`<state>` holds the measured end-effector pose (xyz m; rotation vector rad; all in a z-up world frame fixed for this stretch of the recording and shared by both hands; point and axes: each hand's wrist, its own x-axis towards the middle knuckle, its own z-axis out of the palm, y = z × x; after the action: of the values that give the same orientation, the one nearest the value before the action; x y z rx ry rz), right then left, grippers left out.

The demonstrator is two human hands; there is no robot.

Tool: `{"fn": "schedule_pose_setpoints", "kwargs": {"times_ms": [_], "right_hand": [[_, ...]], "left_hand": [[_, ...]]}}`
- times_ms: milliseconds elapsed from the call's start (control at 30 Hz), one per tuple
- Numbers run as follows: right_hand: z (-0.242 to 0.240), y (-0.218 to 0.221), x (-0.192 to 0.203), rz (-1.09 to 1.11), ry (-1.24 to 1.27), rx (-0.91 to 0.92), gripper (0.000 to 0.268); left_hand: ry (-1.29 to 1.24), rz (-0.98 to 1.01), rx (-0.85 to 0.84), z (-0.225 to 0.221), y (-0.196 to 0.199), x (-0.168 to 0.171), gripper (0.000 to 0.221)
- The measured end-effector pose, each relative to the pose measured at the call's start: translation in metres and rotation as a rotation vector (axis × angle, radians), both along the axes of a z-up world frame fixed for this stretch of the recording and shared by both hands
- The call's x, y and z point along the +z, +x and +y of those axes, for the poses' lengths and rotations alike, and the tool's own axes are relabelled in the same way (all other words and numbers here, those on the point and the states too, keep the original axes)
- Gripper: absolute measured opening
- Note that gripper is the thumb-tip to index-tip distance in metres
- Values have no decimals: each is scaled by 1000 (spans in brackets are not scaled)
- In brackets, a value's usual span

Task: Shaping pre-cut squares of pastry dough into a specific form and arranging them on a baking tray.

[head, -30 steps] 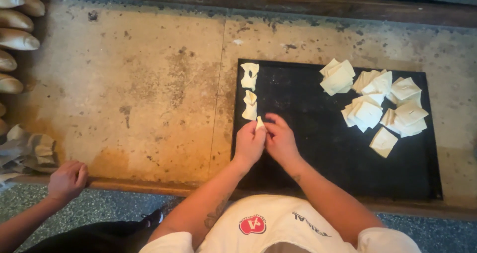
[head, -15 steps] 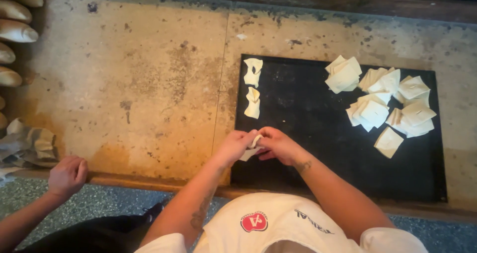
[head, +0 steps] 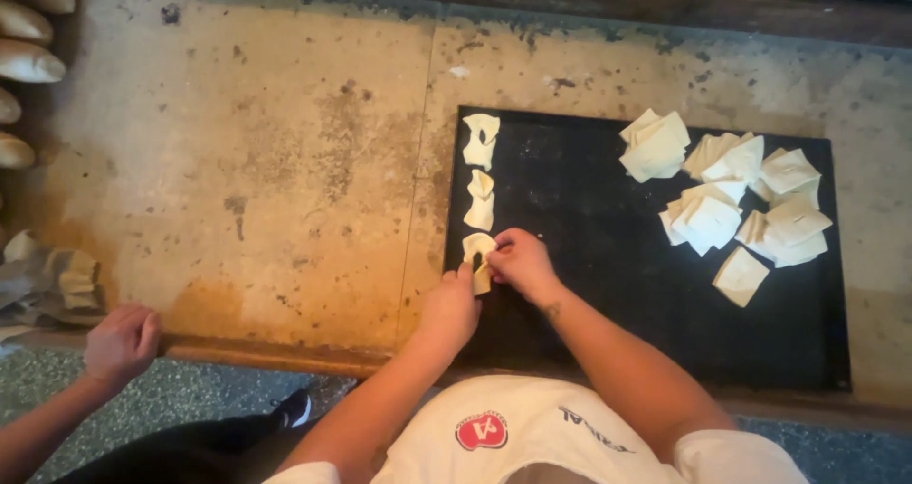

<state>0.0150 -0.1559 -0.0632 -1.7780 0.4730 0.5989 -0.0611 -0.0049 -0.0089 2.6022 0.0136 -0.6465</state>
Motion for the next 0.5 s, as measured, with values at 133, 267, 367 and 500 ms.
{"fn": "schedule_pose_setpoints", "kwargs": {"times_ms": [133, 267, 367, 500], "right_hand": [[8, 2, -16, 10, 109, -92, 36], [-24, 27, 45, 65, 46, 50, 48], [-110, 91, 23, -491, -555, 237, 10], [-240, 171, -23, -633, -1077, 205, 26]], "left_hand": [[92, -233, -22, -4, 4, -47, 43], [47, -198, -15, -1, -6, -22, 53], [-1, -117, 22, 4, -12, 7, 65], [6, -165, 30, 9, -14, -10, 51]]}}
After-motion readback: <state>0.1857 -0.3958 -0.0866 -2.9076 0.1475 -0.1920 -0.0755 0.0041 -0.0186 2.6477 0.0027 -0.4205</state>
